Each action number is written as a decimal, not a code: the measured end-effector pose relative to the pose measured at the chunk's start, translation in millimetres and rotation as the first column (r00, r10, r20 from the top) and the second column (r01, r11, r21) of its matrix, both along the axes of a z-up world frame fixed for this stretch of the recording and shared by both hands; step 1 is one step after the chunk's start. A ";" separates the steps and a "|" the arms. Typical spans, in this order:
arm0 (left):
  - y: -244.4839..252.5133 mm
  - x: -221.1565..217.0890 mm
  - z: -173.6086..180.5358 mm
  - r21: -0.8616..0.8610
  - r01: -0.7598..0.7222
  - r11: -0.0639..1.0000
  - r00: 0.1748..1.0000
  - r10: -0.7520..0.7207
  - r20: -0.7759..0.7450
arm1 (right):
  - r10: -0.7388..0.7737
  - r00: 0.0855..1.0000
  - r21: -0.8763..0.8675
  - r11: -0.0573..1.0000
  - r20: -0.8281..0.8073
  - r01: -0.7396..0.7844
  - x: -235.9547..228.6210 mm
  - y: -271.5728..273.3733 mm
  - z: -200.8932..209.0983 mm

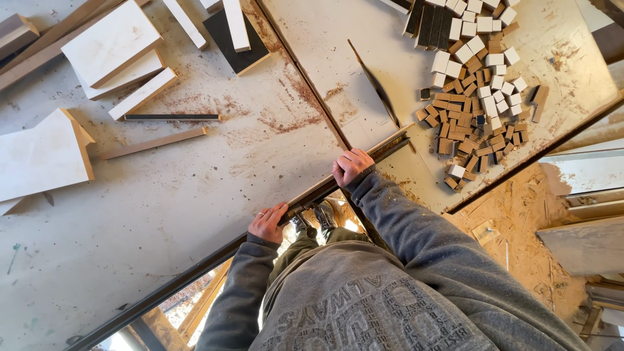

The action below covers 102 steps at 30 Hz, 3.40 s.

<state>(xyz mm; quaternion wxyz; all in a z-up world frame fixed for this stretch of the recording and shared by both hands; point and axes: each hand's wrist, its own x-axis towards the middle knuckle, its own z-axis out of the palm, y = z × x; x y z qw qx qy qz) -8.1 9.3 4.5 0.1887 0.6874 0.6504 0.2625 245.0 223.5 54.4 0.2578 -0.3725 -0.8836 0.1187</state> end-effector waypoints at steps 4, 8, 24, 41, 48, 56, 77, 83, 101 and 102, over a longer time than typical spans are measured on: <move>1.1 1.6 10.2 -0.043 -0.018 0.999 1.000 0.018 -0.004 | -0.003 1.000 -0.003 1.000 -0.011 0.003 1.5 -0.3 -1.1; 1.1 1.4 11.5 -0.044 -0.020 0.999 1.000 0.019 -0.008 | 0.000 0.999 0.005 1.000 -0.035 0.000 1.7 -0.5 -2.0; 5.4 2.8 5.7 -0.162 -0.093 0.982 0.996 0.093 -0.008 | -0.008 0.998 0.037 0.999 -0.063 0.010 3.5 2.7 -21.0; 3.2 1.7 -5.8 -0.069 -0.078 0.995 0.995 0.081 0.050 | -0.010 1.000 -0.021 1.000 -0.025 0.010 -1.6 6.0 -18.6; 0.1 4.9 37.0 0.054 -0.142 0.988 0.990 0.142 0.006 | 0.002 1.000 -0.037 0.999 -0.002 -0.002 -0.8 1.8 -8.2; -11.6 8.9 29.3 0.076 -0.296 0.952 0.954 0.299 -0.034 | 0.002 1.000 -0.024 1.000 0.027 -0.001 1.3 -1.0 0.1; 2.8 7.7 25.4 0.028 -0.003 1.000 0.999 0.004 -0.035 | 0.004 0.999 -0.029 1.000 0.050 -0.003 4.1 -0.6 -11.9; 1.0 7.3 19.1 0.009 -0.009 1.000 0.999 0.009 -0.046 | 0.002 0.999 -0.007 1.000 0.033 -0.002 2.9 -0.3 -7.4; -2.5 11.0 7.1 -0.018 -0.062 0.998 0.998 0.062 -0.028 | 0.003 1.000 0.010 1.000 -0.029 -0.002 6.9 -1.1 -15.5; -0.3 11.5 9.1 -0.048 -0.084 0.995 0.996 0.083 -0.023 | -0.002 1.000 0.009 1.000 -0.031 0.003 6.0 1.0 -14.3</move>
